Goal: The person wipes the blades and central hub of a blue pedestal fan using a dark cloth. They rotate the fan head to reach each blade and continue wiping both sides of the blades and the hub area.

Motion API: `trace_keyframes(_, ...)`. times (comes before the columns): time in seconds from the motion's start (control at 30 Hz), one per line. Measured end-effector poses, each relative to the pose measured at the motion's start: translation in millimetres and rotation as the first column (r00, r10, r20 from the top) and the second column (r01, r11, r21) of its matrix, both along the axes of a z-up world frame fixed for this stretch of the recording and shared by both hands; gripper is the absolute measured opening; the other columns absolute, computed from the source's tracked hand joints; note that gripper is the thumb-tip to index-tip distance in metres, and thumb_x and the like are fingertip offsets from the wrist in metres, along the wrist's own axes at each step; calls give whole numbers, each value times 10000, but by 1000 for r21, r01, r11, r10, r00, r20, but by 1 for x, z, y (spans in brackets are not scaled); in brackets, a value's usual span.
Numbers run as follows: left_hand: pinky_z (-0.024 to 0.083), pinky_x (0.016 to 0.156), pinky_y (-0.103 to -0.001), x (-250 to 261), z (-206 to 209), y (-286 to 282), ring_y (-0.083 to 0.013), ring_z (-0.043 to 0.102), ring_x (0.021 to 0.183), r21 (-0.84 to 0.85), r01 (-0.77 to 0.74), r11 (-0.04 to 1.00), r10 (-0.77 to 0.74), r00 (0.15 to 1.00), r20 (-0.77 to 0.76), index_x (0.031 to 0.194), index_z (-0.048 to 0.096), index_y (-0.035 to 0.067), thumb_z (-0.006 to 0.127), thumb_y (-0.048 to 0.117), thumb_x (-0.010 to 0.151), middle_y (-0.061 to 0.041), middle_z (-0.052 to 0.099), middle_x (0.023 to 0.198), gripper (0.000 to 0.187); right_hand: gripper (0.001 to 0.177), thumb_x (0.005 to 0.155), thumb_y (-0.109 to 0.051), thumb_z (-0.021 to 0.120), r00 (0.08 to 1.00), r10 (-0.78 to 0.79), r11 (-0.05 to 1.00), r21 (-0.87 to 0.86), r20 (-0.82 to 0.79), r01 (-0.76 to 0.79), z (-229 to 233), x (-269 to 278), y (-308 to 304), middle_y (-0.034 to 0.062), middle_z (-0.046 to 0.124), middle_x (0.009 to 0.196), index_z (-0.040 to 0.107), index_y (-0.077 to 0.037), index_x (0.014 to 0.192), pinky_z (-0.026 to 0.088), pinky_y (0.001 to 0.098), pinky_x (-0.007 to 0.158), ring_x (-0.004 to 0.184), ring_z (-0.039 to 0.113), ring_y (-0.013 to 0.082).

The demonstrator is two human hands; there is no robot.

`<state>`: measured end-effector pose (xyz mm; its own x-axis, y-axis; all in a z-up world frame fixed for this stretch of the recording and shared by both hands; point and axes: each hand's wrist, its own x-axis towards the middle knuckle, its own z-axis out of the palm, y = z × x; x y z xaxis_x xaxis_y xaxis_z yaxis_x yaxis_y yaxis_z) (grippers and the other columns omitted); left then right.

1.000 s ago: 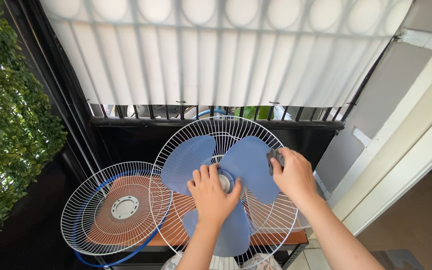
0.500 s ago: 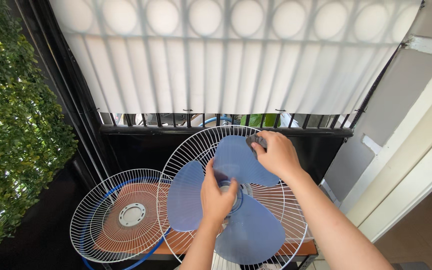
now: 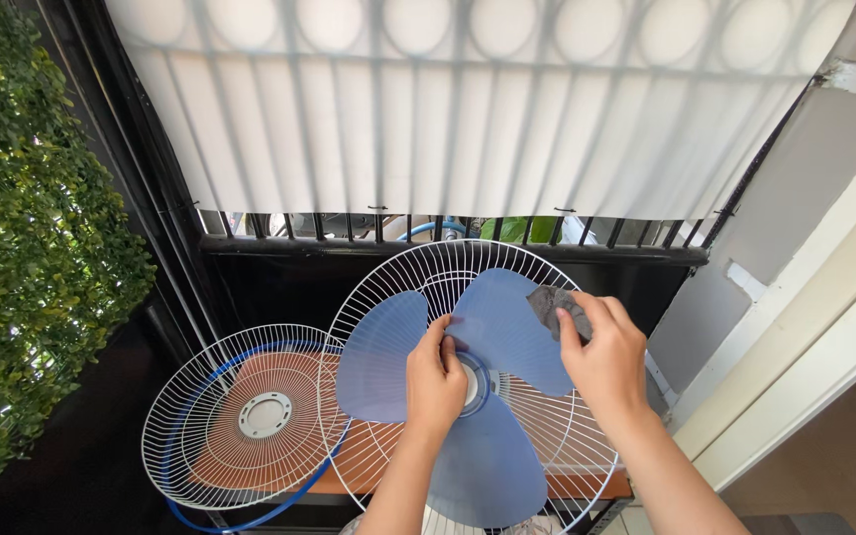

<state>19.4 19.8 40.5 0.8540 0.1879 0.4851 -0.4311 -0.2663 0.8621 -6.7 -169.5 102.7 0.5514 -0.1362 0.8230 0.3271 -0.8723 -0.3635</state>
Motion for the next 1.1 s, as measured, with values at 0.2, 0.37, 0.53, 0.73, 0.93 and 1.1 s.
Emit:
trace_keyframes(0.2, 536, 707, -411, -3, 1, -8, -321, 729, 790, 53, 46, 998, -44, 999, -23, 1197, 624, 13, 483, 56, 981, -178, 748, 863, 262, 258, 877, -76, 749, 953, 234, 960, -202, 194, -194, 19, 8, 25, 124, 693, 1039, 740, -48, 1133, 568, 394, 831, 935, 690, 303)
trace_keyframes(0.37, 540, 695, -407, -2, -2, -9, -325, 732, 763, -37, 110, 993, -109, 994, 12, 1201, 594, 16, 457, 58, 986, -184, 727, 847, 258, 412, 789, -10, 708, 959, 265, 898, -387, 100, -208, 14, 23, 42, 211, 677, 1167, 728, 31, 1198, 550, 407, 900, 1083, 620, 370)
trace_keyframes(0.53, 529, 697, -406, 2, -9, -6, -327, 717, 748, -13, 108, 994, -108, 994, 11, 1218, 599, 13, 451, 47, 997, -198, 710, 843, 268, 262, 815, 40, 699, 958, 285, 922, -284, 42, -262, 1, 35, 34, 104, 729, 1027, 774, -28, 1056, 562, 397, 862, 981, 653, 297)
trace_keyframes(0.73, 554, 734, -388, 13, -20, -3, -318, 738, 809, -30, 154, 988, -149, 980, 134, 1263, 578, -21, 432, -14, 922, -216, 717, 904, 371, 285, 765, 64, 691, 879, 469, 828, -301, -90, -473, -21, 17, 51, 91, 739, 993, 796, -38, 1010, 575, 366, 812, 943, 672, 273)
trace_keyframes(0.93, 536, 733, -399, 2, -12, -2, -325, 714, 791, -6, 145, 989, -144, 988, 61, 1249, 582, -15, 436, 32, 1003, -231, 712, 893, 290, 277, 796, 66, 697, 936, 338, 897, -333, 93, -291, 4, 32, 32, 107, 715, 978, 786, -25, 1042, 559, 385, 863, 973, 660, 290)
trace_keyframes(1.1, 535, 726, -401, 3, -11, -2, -331, 719, 784, 0, 123, 992, -123, 992, 11, 1243, 588, -3, 433, 51, 1008, -226, 711, 868, 287, 343, 740, 73, 691, 919, 394, 842, -396, -11, -366, -3, 26, 34, 98, 726, 1013, 778, -44, 1050, 552, 378, 900, 997, 654, 277)
